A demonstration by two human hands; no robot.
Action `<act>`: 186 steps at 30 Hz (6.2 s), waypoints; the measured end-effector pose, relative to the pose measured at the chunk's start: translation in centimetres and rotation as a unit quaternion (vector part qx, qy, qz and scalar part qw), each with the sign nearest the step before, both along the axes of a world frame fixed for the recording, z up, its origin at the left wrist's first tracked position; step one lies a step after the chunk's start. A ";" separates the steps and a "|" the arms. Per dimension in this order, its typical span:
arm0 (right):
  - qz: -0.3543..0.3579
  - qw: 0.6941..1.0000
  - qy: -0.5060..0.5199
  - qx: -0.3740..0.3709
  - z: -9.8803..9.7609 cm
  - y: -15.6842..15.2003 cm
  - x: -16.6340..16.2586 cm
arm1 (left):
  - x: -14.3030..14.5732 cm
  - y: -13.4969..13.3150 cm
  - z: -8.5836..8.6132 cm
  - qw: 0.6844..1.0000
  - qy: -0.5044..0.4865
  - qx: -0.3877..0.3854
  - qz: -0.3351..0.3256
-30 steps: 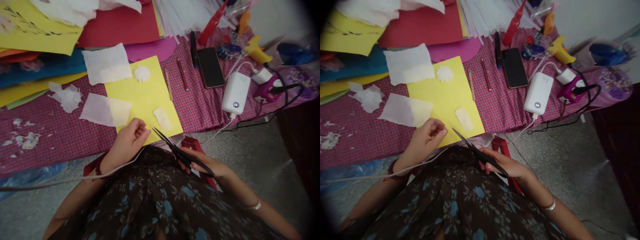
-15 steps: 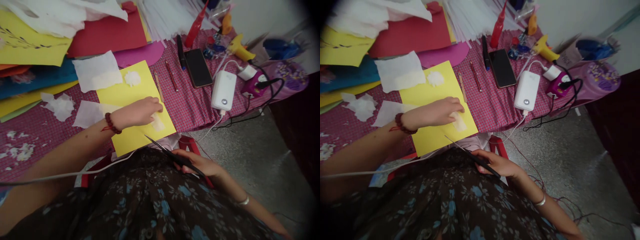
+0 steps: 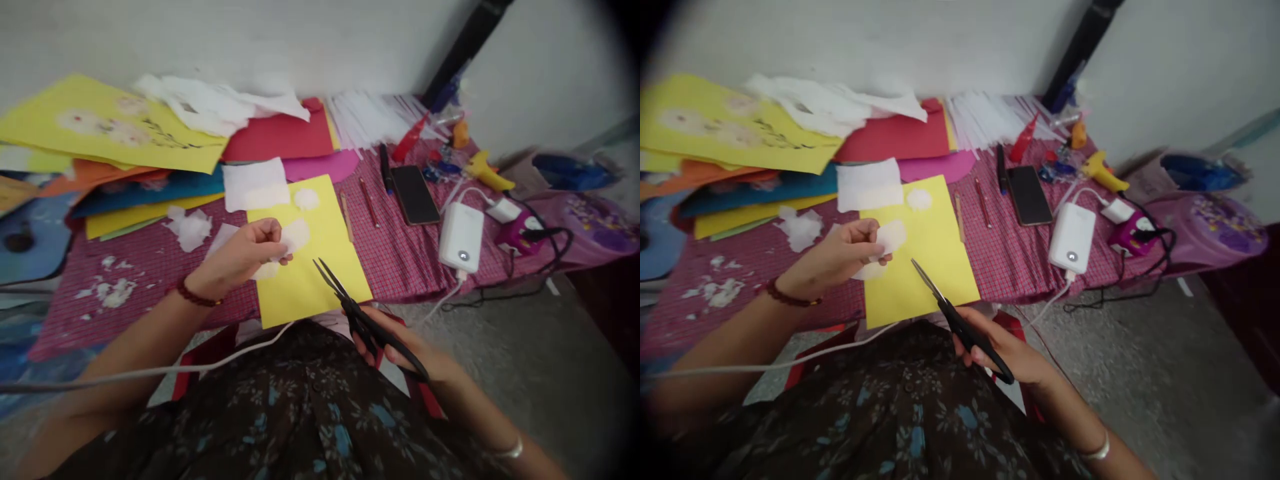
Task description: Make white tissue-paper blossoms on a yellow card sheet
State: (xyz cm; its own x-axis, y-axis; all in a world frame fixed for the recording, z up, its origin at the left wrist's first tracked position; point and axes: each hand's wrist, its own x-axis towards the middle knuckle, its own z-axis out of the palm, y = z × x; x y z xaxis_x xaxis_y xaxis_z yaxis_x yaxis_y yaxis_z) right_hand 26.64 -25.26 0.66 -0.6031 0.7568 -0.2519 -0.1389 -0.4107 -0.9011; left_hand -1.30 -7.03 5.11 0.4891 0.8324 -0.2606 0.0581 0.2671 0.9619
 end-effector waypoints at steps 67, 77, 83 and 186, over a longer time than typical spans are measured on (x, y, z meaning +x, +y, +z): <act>0.076 0.996 -0.006 -0.042 2.4 16.7 -22.1 | -16.5 0.1 -1.7 0.821 -0.285 -0.030 0.494; 0.100 0.994 -0.040 -0.031 3.1 16.4 -22.0 | -16.3 0.5 -2.2 0.814 -0.299 -0.039 0.498; 0.118 0.987 -0.105 0.026 4.0 15.7 -21.9 | -15.3 0.3 -2.1 0.825 -0.287 -0.038 0.485; 0.056 0.990 -0.099 -0.081 0.1 -2.7 1.0 | -4.0 -10.7 -8.7 0.772 0.261 0.570 0.101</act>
